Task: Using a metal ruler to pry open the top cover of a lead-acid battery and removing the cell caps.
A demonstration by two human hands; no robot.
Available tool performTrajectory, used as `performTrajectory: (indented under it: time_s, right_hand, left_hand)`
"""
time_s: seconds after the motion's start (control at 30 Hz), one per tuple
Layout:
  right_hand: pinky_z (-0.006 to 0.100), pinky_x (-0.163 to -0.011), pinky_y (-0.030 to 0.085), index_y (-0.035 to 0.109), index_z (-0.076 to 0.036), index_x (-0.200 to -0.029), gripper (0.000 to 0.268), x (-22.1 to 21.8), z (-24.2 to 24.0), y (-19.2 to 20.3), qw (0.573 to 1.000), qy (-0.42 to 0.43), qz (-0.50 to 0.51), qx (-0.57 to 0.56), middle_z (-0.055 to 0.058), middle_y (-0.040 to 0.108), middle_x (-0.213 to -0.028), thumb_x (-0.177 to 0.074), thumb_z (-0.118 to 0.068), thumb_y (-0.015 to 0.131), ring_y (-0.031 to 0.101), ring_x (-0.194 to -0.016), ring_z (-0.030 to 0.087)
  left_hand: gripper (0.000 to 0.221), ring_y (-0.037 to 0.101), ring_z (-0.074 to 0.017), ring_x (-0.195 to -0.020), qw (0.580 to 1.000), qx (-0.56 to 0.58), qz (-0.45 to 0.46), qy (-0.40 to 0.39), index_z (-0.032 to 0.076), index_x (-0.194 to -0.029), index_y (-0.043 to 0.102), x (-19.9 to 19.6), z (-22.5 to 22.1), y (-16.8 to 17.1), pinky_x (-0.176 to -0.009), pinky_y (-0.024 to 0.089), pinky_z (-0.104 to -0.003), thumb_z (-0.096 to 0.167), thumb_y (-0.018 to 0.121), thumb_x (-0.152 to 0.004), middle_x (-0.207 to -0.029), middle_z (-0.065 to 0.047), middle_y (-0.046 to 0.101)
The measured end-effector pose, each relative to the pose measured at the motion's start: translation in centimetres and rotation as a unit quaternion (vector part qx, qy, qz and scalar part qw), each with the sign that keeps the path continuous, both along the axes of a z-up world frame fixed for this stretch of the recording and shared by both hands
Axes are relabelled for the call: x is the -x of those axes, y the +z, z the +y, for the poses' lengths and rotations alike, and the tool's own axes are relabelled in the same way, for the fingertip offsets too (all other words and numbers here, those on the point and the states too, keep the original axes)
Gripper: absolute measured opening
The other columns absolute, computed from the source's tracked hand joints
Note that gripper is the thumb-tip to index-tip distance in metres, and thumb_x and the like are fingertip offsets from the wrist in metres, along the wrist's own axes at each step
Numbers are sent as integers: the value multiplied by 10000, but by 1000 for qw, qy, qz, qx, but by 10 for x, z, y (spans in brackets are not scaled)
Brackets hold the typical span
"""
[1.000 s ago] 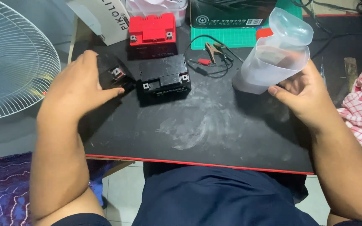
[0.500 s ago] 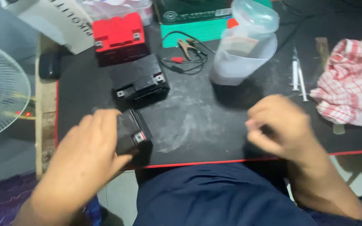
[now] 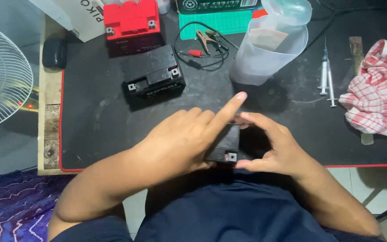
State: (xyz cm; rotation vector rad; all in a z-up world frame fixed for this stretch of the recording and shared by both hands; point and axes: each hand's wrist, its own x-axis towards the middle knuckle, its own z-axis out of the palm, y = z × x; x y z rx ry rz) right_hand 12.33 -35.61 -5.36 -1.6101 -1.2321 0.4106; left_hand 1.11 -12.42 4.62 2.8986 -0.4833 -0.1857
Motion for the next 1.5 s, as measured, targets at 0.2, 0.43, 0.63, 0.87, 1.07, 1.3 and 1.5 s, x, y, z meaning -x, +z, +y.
performTrajectory:
  time_s: [0.2, 0.43, 0.63, 0.87, 1.07, 1.3, 1.5]
  right_hand:
    - [402, -1140, 526, 297, -115, -1560, 1111, 2, -7, -11, 999, -17, 34, -21, 199, 664, -1336, -653, -111, 939, 684, -1266, 289]
    - [425, -1183, 496, 274, -99, -1557, 1051, -1, -3, -5, 998, 23, 35, -39, 263, 634, -1392, -734, -199, 919, 667, -1309, 324]
    - [418, -1160, 503, 275, -92, -1576, 1025, -5, -7, -2, 996, -10, 87, -16, 174, 497, -1415, -743, -210, 861, 560, -1364, 296]
    - [382, -1087, 517, 375, -59, -1516, 677, -4, 1, 11, 996, -5, 80, 31, 165, 521, -1395, -896, -68, 644, 567, -1316, 268]
    - [367, -1086, 480, 408, -72, -1506, 643, -5, 5, 19, 993, 3, 85, 88, 138, 536, -1392, -889, -42, 588, 579, -1291, 243]
    - [366, -1050, 515, 448, -37, -1459, 586, -8, 7, 18, 993, 3, 87, 82, 152, 545, -1371, -883, -11, 549, 636, -1223, 249]
    - [361, -1043, 511, 474, -47, -1452, 603, -14, 4, 11, 995, 8, 93, 43, 140, 612, -1275, -853, -11, 538, 660, -1150, 230]
  left_hand:
    - [1188, 581, -321, -675, 988, 152, -15, -1, 78, -1654, 42, -8, -7, -22, -576, 453, -485, 397, 904, -903, -802, -87, 599]
    - [1043, 562, -364, -652, 991, 122, -55, 27, 57, -1648, 143, 9, 4, -10, -583, 442, -500, 482, 799, -957, -832, -83, 609]
    - [1096, 645, -414, -856, 986, 151, 56, 34, 12, -1619, 146, 32, 52, 26, -642, 468, -510, 406, 838, -866, -954, -193, 695]
    - [910, 687, -298, -1064, 946, 8, 148, 289, 299, -1465, 480, 57, 104, 43, -762, 527, -457, 432, 848, -644, -1195, -62, 723]
    - [541, 715, -212, -1007, 861, -62, 190, 467, 326, -1143, 714, 54, 128, 53, -849, 519, -385, 387, 887, -634, -1031, 81, 784]
    - [723, 696, -304, -1065, 875, -22, 129, 467, 283, -1312, 678, 50, 163, 21, -902, 490, -419, 351, 904, -628, -1127, -5, 763]
    - [902, 702, -356, -1132, 910, -74, 59, 403, 229, -1369, 676, 59, 191, -26, -923, 524, -463, 449, 936, -533, -1217, -97, 763]
